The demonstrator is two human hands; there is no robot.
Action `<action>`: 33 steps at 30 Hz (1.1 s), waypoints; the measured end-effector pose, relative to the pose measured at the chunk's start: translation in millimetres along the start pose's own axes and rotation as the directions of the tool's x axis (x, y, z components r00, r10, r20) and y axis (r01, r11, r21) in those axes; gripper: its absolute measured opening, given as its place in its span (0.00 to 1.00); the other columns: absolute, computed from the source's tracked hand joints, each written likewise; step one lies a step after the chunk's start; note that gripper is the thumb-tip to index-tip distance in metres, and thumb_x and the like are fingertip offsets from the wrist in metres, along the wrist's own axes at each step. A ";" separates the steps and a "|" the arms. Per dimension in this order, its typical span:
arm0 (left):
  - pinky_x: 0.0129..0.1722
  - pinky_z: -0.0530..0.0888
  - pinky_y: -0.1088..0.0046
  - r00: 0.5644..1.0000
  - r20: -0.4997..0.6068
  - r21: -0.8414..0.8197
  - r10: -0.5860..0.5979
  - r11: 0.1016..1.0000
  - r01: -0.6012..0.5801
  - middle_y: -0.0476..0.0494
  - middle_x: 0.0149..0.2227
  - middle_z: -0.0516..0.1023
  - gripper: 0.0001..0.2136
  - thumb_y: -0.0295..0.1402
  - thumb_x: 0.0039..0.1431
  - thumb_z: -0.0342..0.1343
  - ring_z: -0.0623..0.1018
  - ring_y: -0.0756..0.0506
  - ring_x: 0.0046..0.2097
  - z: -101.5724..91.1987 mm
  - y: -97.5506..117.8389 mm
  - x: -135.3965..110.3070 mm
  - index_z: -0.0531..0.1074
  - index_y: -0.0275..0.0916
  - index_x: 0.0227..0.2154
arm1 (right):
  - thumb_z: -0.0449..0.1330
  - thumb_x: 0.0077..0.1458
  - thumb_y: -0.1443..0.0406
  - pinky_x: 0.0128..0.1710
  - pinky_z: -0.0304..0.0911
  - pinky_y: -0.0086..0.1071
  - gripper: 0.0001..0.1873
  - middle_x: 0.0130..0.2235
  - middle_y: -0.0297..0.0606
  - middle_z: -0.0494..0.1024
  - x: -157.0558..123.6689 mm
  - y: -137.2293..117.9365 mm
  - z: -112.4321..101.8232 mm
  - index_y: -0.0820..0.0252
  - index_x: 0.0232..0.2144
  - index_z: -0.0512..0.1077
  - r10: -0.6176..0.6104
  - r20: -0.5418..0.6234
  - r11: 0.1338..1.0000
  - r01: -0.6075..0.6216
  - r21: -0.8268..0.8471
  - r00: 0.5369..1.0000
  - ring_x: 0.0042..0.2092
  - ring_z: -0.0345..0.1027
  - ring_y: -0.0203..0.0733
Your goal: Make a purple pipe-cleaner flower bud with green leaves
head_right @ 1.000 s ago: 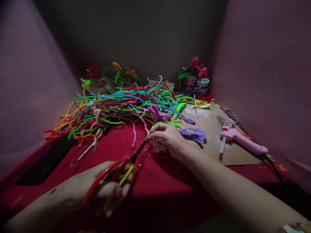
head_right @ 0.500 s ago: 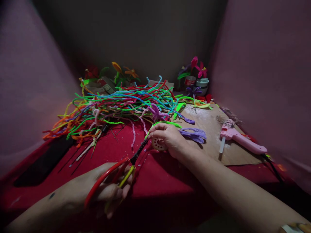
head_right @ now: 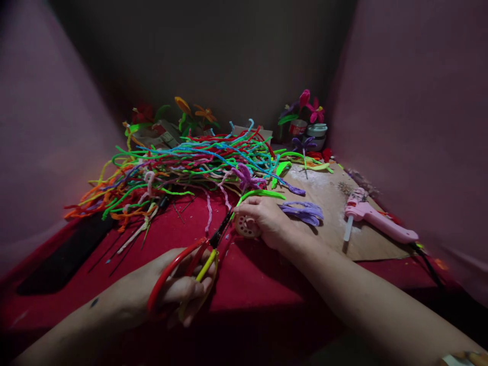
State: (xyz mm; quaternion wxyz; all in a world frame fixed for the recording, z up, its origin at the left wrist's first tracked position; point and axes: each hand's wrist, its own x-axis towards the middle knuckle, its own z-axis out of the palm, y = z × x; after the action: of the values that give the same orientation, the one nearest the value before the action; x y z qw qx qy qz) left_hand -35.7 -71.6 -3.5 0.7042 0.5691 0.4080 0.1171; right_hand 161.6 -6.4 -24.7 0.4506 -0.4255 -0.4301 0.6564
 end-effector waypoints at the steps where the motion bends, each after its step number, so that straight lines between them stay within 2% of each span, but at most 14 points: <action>1: 0.17 0.63 0.81 1.000 -0.002 -0.007 0.002 1.000 -0.002 0.51 0.19 0.69 0.05 0.30 0.52 0.51 0.67 0.53 0.19 0.0 0.3 0.4 0.60 0.38 0.31 | 0.63 0.37 0.66 0.20 0.51 0.27 0.07 0.17 0.30 0.67 0.1 0.2 0.0 0.62 0.18 0.68 0.005 0.006 1.000 -0.005 -0.003 1.000 0.19 0.59 0.30; 7: 0.17 0.63 0.80 1.000 -0.007 -0.005 0.014 1.000 -0.014 0.51 0.18 0.69 0.04 0.30 0.53 0.50 0.67 0.53 0.19 0.0 2.3 1.3 0.60 0.37 0.30 | 0.61 0.41 0.67 0.24 0.55 0.27 0.06 0.20 0.35 0.73 2.3 4.7 -4.3 0.64 0.17 0.74 -0.044 0.041 0.992 0.048 -0.116 0.998 0.22 0.63 0.32; 16: 0.17 0.60 0.82 0.998 -0.063 0.094 -0.015 0.995 0.021 0.53 0.17 0.66 0.05 0.32 0.55 0.51 0.63 0.55 0.18 0.3 9.1 -2.1 0.60 0.38 0.29 | 0.62 0.39 0.67 0.26 0.55 0.28 0.04 0.21 0.34 0.74 2.0 5.3 -5.2 0.63 0.19 0.75 -0.042 0.009 0.992 0.043 -0.123 0.999 0.23 0.63 0.33; 22: 0.15 0.59 0.84 0.993 -0.034 0.052 -0.116 0.992 0.117 0.54 0.16 0.67 0.06 0.33 0.54 0.53 0.63 0.56 0.16 -12.5 10.4 -9.0 0.63 0.37 0.32 | 0.61 0.37 0.67 0.25 0.56 0.29 0.03 0.21 0.33 0.72 3.6 3.5 -5.2 0.62 0.18 0.73 -0.071 -0.049 0.994 0.067 -0.086 0.996 0.23 0.63 0.34; 29: 0.22 0.68 0.80 0.984 -0.002 0.038 -0.180 0.983 0.180 0.52 0.26 0.70 0.13 0.37 0.48 0.59 0.68 0.54 0.22 -17.4 10.7 -26.4 0.65 0.39 0.34 | 0.62 0.36 0.66 0.24 0.55 0.28 0.04 0.22 0.35 0.73 4.7 3.1 -5.4 0.62 0.19 0.75 -0.048 -0.061 0.996 0.044 -0.072 0.997 0.24 0.62 0.34; 31: 0.22 0.68 0.78 0.986 -0.043 0.112 -0.163 0.979 0.167 0.51 0.25 0.69 0.12 0.40 0.48 0.59 0.68 0.52 0.23 -18.1 12.5 -33.3 0.66 0.41 0.33 | 0.62 0.36 0.67 0.24 0.55 0.29 0.03 0.22 0.35 0.73 4.0 2.4 -5.1 0.62 0.19 0.75 -0.047 -0.058 0.997 0.043 -0.062 0.997 0.24 0.61 0.33; 33: 0.22 0.66 0.78 0.983 -0.159 0.245 -0.087 0.961 0.124 0.51 0.24 0.69 0.11 0.42 0.49 0.57 0.68 0.51 0.24 -23.3 14.9 -37.1 0.67 0.41 0.30 | 0.62 0.36 0.67 0.25 0.56 0.29 0.03 0.23 0.36 0.73 3.2 1.6 -4.6 0.62 0.19 0.75 -0.058 -0.054 0.996 0.054 -0.064 0.997 0.25 0.62 0.34</action>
State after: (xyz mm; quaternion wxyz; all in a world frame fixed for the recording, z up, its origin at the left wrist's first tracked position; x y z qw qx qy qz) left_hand -71.5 -73.6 25.9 0.5988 0.6219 0.5001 0.0675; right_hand 164.9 -2.8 -28.1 0.4670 -0.4452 -0.4497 0.6176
